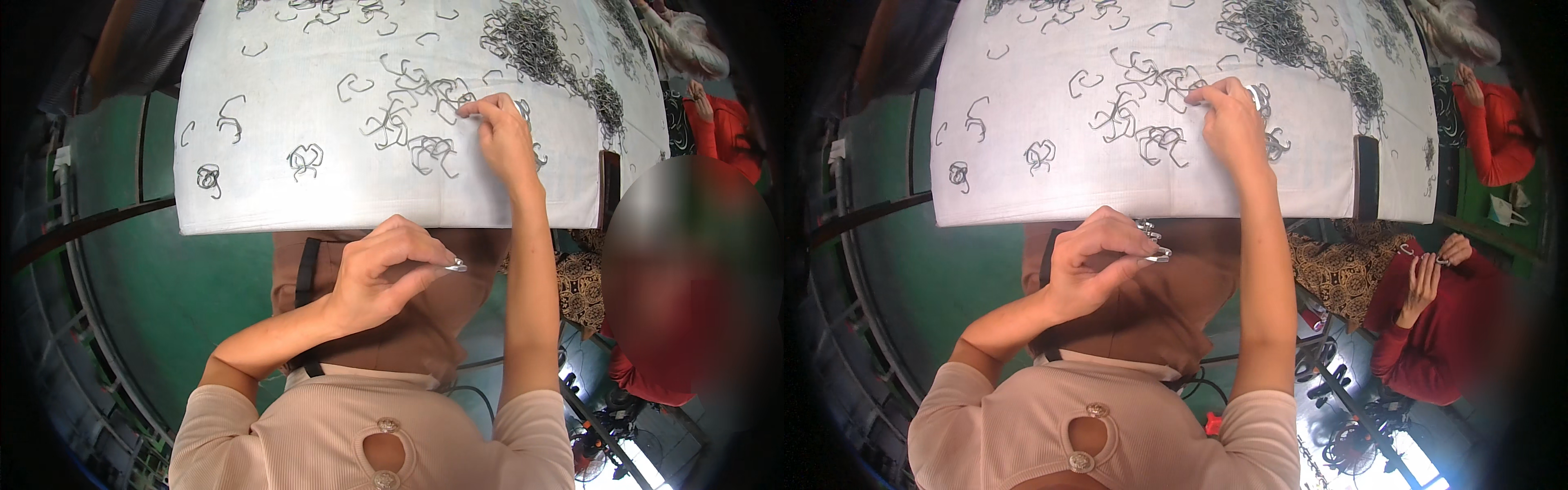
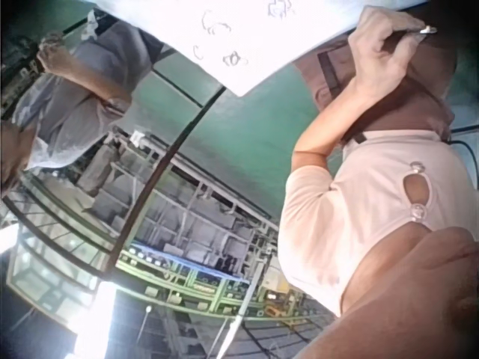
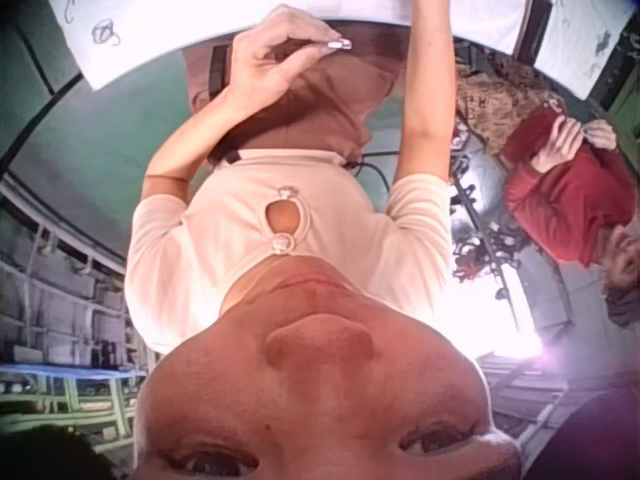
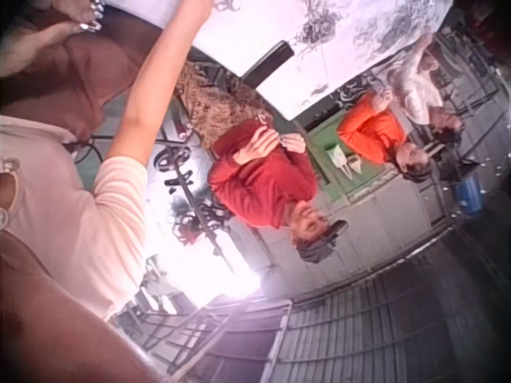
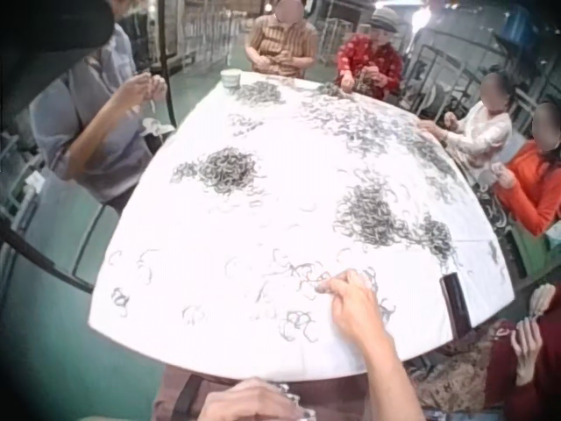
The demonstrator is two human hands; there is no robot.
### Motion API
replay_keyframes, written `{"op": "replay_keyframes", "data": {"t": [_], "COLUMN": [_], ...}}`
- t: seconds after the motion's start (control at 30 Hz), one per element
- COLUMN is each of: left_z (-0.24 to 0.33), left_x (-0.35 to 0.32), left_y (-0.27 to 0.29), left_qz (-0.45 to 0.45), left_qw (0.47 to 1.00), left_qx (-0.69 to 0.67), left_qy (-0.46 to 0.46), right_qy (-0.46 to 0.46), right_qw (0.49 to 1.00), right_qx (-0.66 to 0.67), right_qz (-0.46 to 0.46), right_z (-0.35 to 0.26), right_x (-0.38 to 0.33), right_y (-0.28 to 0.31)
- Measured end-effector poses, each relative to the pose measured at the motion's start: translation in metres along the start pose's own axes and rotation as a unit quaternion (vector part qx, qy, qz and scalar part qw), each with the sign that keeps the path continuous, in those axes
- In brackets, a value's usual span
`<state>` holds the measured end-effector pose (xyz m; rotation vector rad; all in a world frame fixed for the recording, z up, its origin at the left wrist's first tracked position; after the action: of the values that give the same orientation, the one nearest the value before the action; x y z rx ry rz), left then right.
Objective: The person repeatedly picks up small metal hooks from a table and links them together by hand to form a chain. They periodically lift the growing chain to check its length before continuing to add more hooks.
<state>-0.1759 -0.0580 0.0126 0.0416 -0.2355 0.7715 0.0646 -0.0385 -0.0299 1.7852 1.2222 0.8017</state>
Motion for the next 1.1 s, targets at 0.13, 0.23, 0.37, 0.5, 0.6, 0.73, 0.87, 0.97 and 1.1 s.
{"op": "replay_keyframes", "data": {"t": [0.13,0.23,0.37,0.5,0.6,0.73,0.87,0.97,1.1], "left_z": [-0.002,-0.002,-0.002,-0.003,-0.003,-0.002,-0.001,0.001,0.001], "left_x": [0.004,0.004,0.002,-0.001,-0.002,-0.002,-0.001,0.001,0.005], "left_y": [0.001,0.000,0.001,0.000,0.000,-0.001,-0.001,-0.001,-0.003], "left_qz": [-0.009,-0.010,-0.005,-0.002,-0.003,0.000,-0.003,-0.003,-0.012], "left_qw": [1.000,1.000,1.000,1.000,1.000,1.000,0.999,1.000,0.999], "left_qx": [-0.004,-0.007,-0.014,-0.021,-0.022,-0.028,-0.022,-0.020,-0.024], "left_qy": [-0.006,-0.006,-0.006,-0.002,0.002,0.004,0.025,0.021,0.019], "right_qy": [0.011,0.045,0.082,0.137,0.083,0.000,0.108,0.104,0.147], "right_qw": [1.000,0.998,0.994,0.989,0.996,0.986,0.992,0.990,0.963], "right_qx": [0.022,0.036,0.059,0.006,0.023,-0.102,-0.016,-0.004,-0.078], "right_qz": [0.010,-0.037,-0.027,-0.047,-0.010,0.129,0.055,0.093,0.210], "right_z": [-0.006,-0.018,-0.034,-0.044,-0.040,-0.023,-0.032,-0.042,-0.019], "right_x": [-0.001,0.005,0.014,0.019,0.029,0.027,0.014,0.037,0.079], "right_y": [-0.012,-0.012,-0.019,-0.029,-0.020,-0.021,-0.037,-0.039,-0.055]}}
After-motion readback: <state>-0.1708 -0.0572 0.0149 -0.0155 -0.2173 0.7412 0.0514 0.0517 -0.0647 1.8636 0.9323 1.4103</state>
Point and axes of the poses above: each hand's wrist, its own x-axis towards the middle knuckle, its own y-axis out of the back of the hand, z = x × y, the point moved 1 cm from there along x, towards the middle knuckle, and after that the axes turned 2 degrees about -x, right-handed, at the moved point
